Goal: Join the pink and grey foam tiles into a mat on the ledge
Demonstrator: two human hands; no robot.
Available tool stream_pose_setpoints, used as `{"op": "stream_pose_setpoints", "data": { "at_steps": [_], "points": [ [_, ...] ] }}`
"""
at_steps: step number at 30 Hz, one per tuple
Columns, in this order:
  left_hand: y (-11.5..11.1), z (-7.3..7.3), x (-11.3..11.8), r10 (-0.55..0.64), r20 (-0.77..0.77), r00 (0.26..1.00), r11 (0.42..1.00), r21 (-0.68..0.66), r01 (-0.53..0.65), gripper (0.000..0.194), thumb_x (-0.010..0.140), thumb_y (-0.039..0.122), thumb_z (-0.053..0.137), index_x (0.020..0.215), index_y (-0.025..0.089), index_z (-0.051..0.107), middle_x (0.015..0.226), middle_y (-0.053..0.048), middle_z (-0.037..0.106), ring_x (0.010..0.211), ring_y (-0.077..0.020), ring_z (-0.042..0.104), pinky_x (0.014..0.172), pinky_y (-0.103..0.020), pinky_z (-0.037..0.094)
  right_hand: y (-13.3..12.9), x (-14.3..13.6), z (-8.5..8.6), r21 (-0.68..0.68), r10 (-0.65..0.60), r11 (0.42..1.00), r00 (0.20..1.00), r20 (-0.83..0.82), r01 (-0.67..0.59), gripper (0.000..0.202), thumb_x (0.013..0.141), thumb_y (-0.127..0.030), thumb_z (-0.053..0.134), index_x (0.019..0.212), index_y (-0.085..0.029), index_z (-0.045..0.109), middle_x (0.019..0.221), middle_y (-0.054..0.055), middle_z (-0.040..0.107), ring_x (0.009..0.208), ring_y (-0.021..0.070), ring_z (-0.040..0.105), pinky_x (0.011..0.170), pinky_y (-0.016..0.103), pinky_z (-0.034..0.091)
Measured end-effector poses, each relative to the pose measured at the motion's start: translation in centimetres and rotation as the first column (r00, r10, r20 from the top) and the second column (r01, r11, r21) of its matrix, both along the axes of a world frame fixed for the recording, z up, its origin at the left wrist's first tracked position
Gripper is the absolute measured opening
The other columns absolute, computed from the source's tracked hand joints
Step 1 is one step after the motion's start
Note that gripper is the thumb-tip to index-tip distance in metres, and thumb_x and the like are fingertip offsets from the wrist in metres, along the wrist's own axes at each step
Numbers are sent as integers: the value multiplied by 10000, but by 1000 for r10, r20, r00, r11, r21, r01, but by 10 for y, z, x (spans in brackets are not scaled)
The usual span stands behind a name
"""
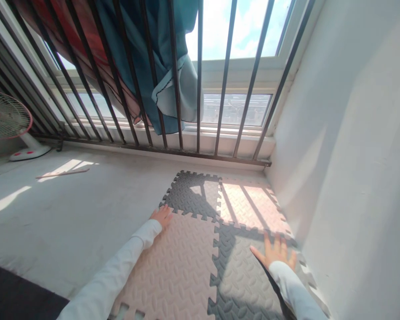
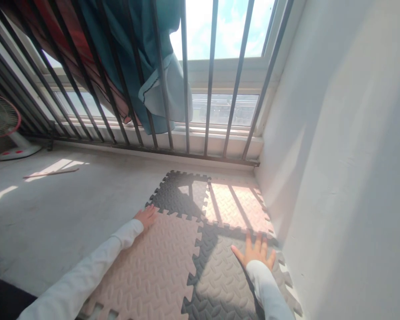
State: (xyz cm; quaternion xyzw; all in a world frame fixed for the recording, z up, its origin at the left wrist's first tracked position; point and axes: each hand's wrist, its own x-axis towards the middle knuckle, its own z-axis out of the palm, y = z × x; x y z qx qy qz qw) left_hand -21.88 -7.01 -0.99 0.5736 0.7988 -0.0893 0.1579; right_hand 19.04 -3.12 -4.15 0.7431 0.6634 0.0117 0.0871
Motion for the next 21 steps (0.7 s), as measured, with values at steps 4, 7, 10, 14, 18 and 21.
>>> {"op": "stream_pose_setpoints", "data": {
  "at_steps": [4, 7, 10, 14, 18, 21],
  "points": [
    [-5, -2, -5, 23, -7, 1000, 999, 46, -22, 537, 839, 326, 243, 1355, 181, 213, 1445, -40, 126, 1319, -178, 110, 1056, -421, 172, -2, -2, 7, 2, 6, 1000, 1000, -26, -6, 755, 721, -643, 283, 1353, -236, 205, 1433, 124, 137, 1296, 289, 121, 997, 532, 83],
    [3, 4, 6, 94, -30, 995, 995, 30, -93, 506, 856, 357, 192, 1326, 204, 300, 1421, -42, 235, 1300, -213, 197, 1059, -457, 135, -4, -4, 12, -13, -7, 1000, 1000, -21, 6, 753, 726, -642, 310, 1355, -244, 193, 1434, 118, 138, 1299, 284, 108, 1003, 526, 70],
    [19, 7, 47, 75, -49, 996, 993, 97, -70, 616, 821, 472, 250, 1339, 142, 275, 1420, -114, 223, 1288, -295, 203, 1045, -487, 149, -5, -6, 14, -34, -22, 999, 1000, -21, 21, 756, 732, -629, 335, 1359, -238, 174, 1436, 124, 124, 1300, 286, 94, 1005, 530, 52],
    [34, -5, 127, -277, 32, 960, 945, 193, 266, 623, 793, 465, 299, 1363, 234, 192, 1456, -46, 83, 1321, -265, 84, 1036, -520, 139, -5, -6, 14, -31, -16, 999, 999, -28, 15, 739, 742, -607, 353, 1358, -237, 179, 1436, 130, 118, 1300, 287, 95, 1004, 537, 43],
    [41, -12, 169, -330, 70, 941, 928, 206, 310, 591, 782, 463, 305, 1343, 288, 242, 1452, -5, 127, 1323, -242, 91, 1040, -521, 119, -6, -7, 17, -71, -20, 997, 998, -58, 16, 771, 731, -627, 359, 1361, -230, 160, 1439, 134, 98, 1303, 288, 60, 1002, 543, 27],
    [50, -3, 170, -342, 92, 935, 934, 141, 328, 571, 768, 434, 343, 1322, 312, 279, 1440, 1, 197, 1309, -237, 159, 1024, -526, 170, -4, -7, 25, -116, -43, 993, 996, -74, 34, 792, 722, -637, 366, 1363, -229, 146, 1443, 130, 70, 1305, 283, 39, 1005, 534, 33]
  ]
}}
